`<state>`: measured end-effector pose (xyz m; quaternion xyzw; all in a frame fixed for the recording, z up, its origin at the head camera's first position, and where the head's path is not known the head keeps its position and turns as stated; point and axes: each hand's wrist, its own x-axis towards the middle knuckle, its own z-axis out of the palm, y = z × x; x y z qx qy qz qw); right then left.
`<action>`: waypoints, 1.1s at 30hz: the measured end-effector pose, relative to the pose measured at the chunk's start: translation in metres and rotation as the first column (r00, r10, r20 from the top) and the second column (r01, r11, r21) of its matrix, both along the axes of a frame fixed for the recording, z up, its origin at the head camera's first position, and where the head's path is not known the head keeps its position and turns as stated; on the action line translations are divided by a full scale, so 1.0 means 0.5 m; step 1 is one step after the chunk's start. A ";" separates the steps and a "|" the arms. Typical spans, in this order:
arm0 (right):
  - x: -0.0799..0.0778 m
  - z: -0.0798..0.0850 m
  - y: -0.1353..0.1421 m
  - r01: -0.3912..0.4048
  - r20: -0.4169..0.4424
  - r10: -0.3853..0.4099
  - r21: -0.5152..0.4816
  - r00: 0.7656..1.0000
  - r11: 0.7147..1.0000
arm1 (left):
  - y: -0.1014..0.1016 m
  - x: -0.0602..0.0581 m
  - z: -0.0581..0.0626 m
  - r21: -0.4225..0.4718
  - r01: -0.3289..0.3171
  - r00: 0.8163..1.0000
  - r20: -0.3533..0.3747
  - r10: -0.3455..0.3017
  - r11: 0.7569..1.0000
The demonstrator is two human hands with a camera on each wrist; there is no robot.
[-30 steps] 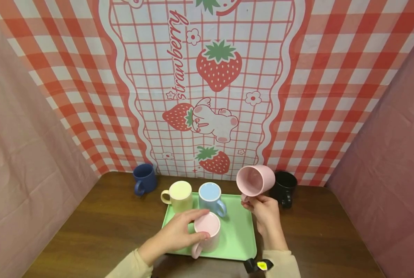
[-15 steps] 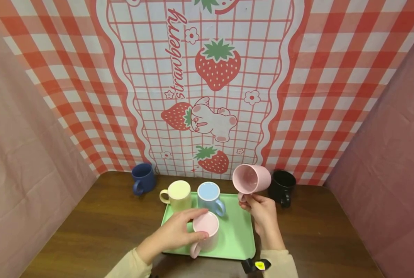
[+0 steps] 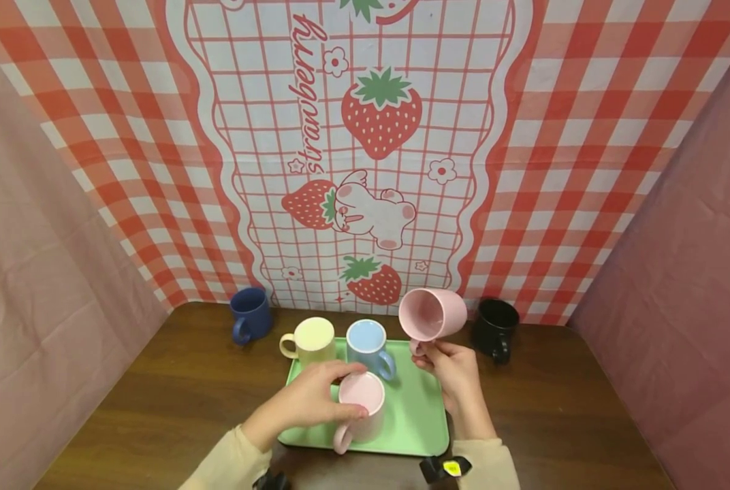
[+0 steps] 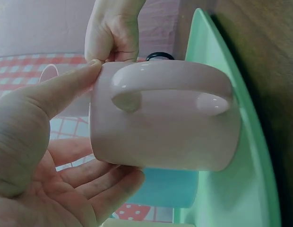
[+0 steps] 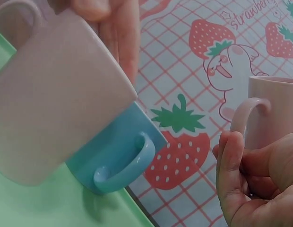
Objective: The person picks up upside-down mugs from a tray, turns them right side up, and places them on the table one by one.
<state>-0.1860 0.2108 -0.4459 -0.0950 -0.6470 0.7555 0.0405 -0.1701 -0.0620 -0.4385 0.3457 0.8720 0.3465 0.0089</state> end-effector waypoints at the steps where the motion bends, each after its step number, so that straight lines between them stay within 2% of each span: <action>1: 0.001 0.001 -0.002 -0.004 -0.002 0.004 0.000 1.000 1.000 | 0.002 -0.002 0.001 0.003 -0.006 1.000 0.001 0.006 1.000; 7: 0.001 0.009 -0.014 -0.003 0.008 0.003 -0.003 1.000 1.000 | 0.020 -0.014 0.010 0.113 -0.076 0.996 0.058 0.069 0.991; 14: 0.005 0.011 -0.031 -0.026 0.000 0.026 -0.024 1.000 0.999 | 0.049 -0.032 0.045 0.275 -0.167 0.981 0.139 0.133 0.947; 20: 0.010 0.006 -0.046 -0.079 0.014 0.080 -0.054 0.997 0.995 | 0.076 -0.041 0.072 0.328 -0.225 0.967 0.194 0.167 0.917; 25: 0.013 0.003 -0.054 -0.116 0.042 0.121 -0.106 0.992 0.988 | 0.096 -0.041 0.083 0.336 -0.217 0.967 0.205 0.153 0.917; 30: 0.013 0.001 -0.061 -0.152 0.037 0.160 -0.154 0.986 0.976 | 0.109 -0.041 0.084 0.344 -0.196 0.965 0.236 0.117 0.918; 33: 0.011 0.003 -0.063 -0.162 0.034 0.170 -0.174 0.985 0.971 | 0.115 -0.041 0.083 0.367 -0.189 0.962 0.256 0.096 0.911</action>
